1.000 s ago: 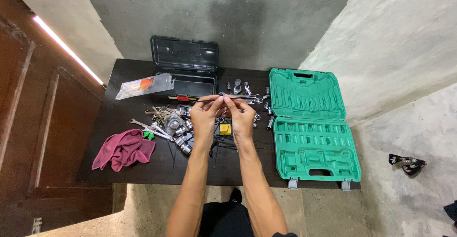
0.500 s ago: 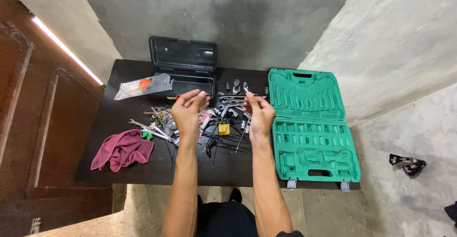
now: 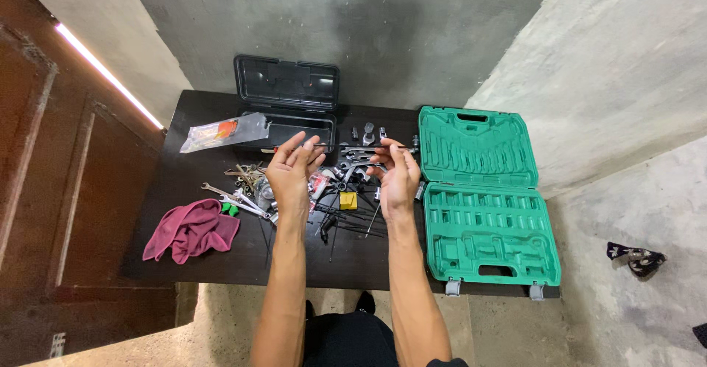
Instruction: The person picks up and moves wrenches, zip ties, and small plastic bags containing hardware on a dark table before picking up and folding a pink cloth.
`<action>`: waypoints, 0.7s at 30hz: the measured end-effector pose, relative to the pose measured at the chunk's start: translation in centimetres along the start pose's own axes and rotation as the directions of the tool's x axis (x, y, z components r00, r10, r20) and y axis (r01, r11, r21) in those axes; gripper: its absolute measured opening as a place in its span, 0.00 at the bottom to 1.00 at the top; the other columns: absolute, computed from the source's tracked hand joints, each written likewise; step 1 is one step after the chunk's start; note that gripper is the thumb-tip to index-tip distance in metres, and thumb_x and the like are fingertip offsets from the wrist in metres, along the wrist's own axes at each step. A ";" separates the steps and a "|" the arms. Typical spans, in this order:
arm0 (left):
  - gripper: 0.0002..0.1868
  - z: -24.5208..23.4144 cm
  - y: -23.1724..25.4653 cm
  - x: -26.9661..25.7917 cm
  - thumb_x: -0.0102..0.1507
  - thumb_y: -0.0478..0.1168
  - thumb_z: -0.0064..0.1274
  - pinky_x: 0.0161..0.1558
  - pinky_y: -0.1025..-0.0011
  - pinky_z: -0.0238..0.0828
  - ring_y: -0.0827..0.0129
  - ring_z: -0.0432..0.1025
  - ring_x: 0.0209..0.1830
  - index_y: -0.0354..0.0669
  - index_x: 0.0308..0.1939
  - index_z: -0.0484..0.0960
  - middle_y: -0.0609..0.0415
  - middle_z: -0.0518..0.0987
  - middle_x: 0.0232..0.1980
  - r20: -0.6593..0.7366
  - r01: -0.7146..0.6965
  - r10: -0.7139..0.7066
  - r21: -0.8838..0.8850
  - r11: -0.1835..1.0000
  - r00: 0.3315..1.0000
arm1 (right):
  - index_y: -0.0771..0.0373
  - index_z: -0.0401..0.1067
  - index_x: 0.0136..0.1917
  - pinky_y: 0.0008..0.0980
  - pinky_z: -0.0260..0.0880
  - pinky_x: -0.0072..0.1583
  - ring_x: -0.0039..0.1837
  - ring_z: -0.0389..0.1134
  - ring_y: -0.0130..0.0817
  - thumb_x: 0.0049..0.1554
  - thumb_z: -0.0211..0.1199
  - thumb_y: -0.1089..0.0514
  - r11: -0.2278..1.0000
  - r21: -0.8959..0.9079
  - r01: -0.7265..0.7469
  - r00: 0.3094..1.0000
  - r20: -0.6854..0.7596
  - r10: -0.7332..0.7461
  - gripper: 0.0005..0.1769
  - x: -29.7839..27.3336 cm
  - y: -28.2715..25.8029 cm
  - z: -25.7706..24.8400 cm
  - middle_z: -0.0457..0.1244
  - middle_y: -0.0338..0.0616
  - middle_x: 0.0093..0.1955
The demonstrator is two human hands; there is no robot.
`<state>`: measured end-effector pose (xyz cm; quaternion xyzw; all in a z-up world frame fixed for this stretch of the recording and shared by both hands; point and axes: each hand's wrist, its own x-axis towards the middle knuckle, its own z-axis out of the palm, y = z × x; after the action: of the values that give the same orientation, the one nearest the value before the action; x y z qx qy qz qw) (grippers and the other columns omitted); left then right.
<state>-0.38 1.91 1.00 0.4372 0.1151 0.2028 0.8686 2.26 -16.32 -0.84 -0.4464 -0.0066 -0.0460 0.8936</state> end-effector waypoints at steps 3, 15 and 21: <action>0.21 0.6 -0.5 -0.3 0.65 0.32 0.57 0.48 0.67 0.84 0.60 0.82 0.45 0.28 0.61 0.73 0.37 0.84 0.51 -0.012 0.026 -0.026 -0.025 0.999 1.000 | 0.69 0.74 0.58 0.30 0.73 0.44 0.46 0.69 0.28 0.66 0.56 0.55 0.999 -0.037 -0.016 1.000 -0.008 0.016 0.15 0.2 0.8 0.2 0.67 0.44 0.48; 0.09 3.2 -5.0 -0.5 0.63 0.29 0.59 0.42 0.70 0.84 0.62 0.82 0.39 0.28 0.47 0.82 0.44 0.85 0.41 0.020 0.036 -0.038 0.068 0.997 0.999 | 0.67 0.79 0.54 0.23 0.70 0.43 0.43 0.69 0.23 0.61 0.68 0.57 0.961 -0.273 -0.046 0.994 -0.109 0.017 0.12 1.4 2.3 -2.0 0.71 0.41 0.44; 0.12 0.4 -3.6 1.3 0.63 0.29 0.59 0.43 0.70 0.84 0.64 0.82 0.40 0.27 0.50 0.80 0.44 0.84 0.42 -0.079 0.066 -0.059 0.093 0.994 0.995 | 0.64 0.78 0.51 0.24 0.71 0.43 0.44 0.70 0.23 0.59 0.67 0.57 0.972 -0.227 -0.058 0.983 -0.185 0.015 0.09 3.6 -1.1 -5.7 0.71 0.39 0.45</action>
<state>1.84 0.31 -1.69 0.4662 0.1712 0.1862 0.8478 5.60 -21.82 -3.23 -0.5413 0.0889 -0.0705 0.8331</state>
